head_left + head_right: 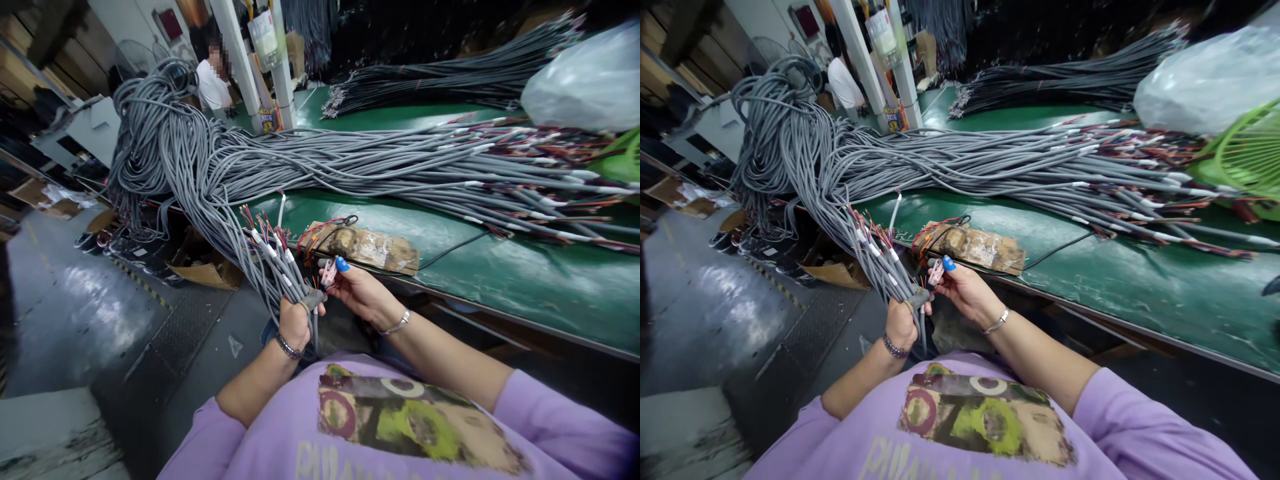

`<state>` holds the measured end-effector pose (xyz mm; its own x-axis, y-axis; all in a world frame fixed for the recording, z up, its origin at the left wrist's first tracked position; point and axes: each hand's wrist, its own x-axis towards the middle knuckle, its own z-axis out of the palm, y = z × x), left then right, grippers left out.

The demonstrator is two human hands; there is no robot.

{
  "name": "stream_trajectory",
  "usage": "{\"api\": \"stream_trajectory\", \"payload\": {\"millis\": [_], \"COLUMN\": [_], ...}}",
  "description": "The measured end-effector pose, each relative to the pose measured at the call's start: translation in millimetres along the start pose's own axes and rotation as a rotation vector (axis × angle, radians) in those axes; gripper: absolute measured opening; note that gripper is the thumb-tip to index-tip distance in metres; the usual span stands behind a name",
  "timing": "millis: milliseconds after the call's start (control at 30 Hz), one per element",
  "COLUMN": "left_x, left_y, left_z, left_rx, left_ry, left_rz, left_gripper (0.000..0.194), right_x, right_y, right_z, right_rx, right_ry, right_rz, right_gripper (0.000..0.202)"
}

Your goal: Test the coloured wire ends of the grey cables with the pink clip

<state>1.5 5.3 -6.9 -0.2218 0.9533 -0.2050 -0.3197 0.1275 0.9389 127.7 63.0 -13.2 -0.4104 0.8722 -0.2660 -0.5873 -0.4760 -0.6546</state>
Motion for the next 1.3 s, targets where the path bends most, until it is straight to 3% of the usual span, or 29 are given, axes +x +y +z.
{"api": "stream_trajectory", "payload": {"millis": [367,500,600,767,933,1100,1300], "left_x": [-5,-7,-10,-12,-12,-9,-4], "left_y": [5,2,-3,-5,-4,-6,4], "left_z": [1.8,-2.6,-7.2,-14.7,-19.7,-20.2,-15.1], "left_rx": [0.0,0.025,0.085,0.241,0.307,0.161,-0.012], "left_ry": [0.001,-0.004,-0.016,-0.142,-0.301,-0.174,-0.065], "left_rz": [0.008,0.02,0.043,0.109,0.008,0.036,-0.031], "left_gripper": [0.023,0.024,0.027,0.029,0.022,0.02,0.02], "right_x": [-6,-17,-29,-38,-35,-33,-20], "right_y": [1,1,3,5,5,8,2], "right_z": [2,-2,-2,2,1,-4,-17], "right_rx": [0.006,-0.104,-0.253,-0.51,-0.615,-0.483,-0.077], "right_ry": [-0.018,-0.059,-0.098,-0.217,-0.25,-0.167,-0.001], "right_rz": [0.048,0.157,0.117,-0.069,-0.074,-0.063,0.147], "right_gripper": [0.035,0.041,0.039,0.027,0.026,0.023,0.027]}}
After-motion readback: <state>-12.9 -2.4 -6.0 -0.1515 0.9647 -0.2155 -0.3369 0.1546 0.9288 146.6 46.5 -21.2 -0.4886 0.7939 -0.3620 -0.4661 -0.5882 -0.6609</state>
